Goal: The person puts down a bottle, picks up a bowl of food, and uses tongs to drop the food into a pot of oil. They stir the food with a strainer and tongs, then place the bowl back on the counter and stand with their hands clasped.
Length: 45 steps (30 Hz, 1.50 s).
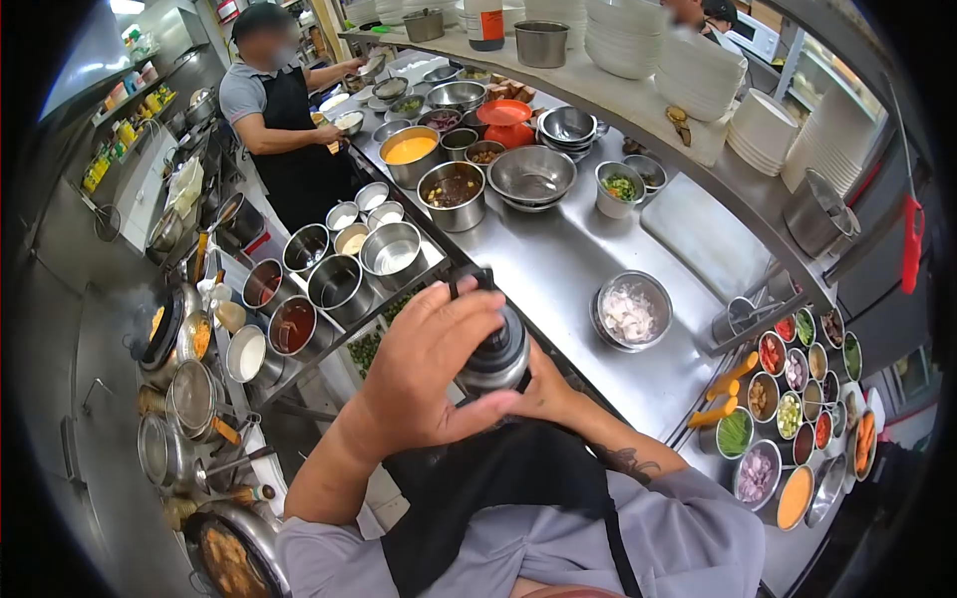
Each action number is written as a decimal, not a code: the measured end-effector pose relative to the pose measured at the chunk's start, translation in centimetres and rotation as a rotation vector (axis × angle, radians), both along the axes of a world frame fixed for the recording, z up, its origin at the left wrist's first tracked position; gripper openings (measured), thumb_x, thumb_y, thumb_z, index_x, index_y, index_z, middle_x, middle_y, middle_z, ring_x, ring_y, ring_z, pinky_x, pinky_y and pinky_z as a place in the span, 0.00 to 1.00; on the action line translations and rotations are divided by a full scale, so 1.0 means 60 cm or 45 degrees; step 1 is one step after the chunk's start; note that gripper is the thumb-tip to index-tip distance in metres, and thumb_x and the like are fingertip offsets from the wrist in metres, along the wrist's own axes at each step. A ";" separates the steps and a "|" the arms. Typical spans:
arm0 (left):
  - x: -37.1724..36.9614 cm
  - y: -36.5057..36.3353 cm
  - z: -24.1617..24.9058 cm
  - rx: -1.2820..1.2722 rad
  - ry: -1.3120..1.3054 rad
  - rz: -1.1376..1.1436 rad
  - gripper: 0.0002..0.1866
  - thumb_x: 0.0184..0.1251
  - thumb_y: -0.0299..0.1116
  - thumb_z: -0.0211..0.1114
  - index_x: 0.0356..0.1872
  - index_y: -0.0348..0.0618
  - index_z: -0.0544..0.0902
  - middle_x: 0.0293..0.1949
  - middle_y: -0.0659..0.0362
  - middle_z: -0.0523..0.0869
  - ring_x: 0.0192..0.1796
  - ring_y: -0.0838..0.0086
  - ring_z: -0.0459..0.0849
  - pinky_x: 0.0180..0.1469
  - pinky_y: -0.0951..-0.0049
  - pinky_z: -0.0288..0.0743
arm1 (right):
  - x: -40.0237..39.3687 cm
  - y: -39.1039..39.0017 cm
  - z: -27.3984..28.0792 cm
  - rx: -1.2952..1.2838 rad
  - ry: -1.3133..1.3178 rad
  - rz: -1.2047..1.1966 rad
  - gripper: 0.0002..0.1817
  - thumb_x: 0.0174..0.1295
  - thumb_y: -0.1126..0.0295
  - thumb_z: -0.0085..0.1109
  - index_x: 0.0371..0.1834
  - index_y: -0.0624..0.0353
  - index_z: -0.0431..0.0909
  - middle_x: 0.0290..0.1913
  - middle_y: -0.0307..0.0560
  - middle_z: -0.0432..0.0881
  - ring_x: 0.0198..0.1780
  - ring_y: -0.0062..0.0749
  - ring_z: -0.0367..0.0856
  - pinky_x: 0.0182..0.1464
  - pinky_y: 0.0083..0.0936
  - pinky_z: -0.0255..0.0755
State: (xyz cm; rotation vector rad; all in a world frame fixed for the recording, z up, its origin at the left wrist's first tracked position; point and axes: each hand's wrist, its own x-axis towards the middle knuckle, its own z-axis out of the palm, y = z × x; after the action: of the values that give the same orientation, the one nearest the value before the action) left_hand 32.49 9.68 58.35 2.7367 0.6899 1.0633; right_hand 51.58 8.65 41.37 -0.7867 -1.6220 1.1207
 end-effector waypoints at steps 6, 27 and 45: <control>0.034 -0.016 -0.014 0.117 0.230 0.360 0.40 0.47 0.46 0.77 0.60 0.33 0.72 0.63 0.44 0.75 0.70 0.49 0.68 0.70 0.57 0.58 | 0.038 -0.014 0.000 -0.056 -0.068 0.028 0.55 0.44 0.66 0.80 0.74 0.63 0.54 0.67 0.53 0.68 0.70 0.38 0.66 0.71 0.35 0.58; 0.004 0.106 -0.602 -1.065 -0.830 0.732 0.50 0.44 0.41 0.82 0.65 0.31 0.62 0.52 0.46 0.81 0.55 0.61 0.81 0.59 0.66 0.73 | 0.134 -0.034 -0.121 -0.133 -0.933 -0.092 0.33 0.56 0.70 0.70 0.65 0.63 0.67 0.60 0.60 0.73 0.58 0.52 0.77 0.58 0.36 0.73; 0.116 0.506 -0.834 -1.351 -0.451 0.683 0.37 0.50 0.45 0.73 0.60 0.35 0.72 0.51 0.42 0.83 0.54 0.47 0.82 0.56 0.59 0.76 | 0.163 -0.153 -0.189 -0.956 -0.963 -0.742 0.23 0.59 0.76 0.65 0.58 0.67 0.74 0.44 0.52 0.83 0.45 0.32 0.83 0.50 0.26 0.76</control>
State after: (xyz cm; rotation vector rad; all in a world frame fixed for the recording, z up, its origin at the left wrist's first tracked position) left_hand 39.44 40.02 8.34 1.4586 1.4285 0.8376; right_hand 61.33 -0.53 30.03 -2.2211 -1.3308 1.0345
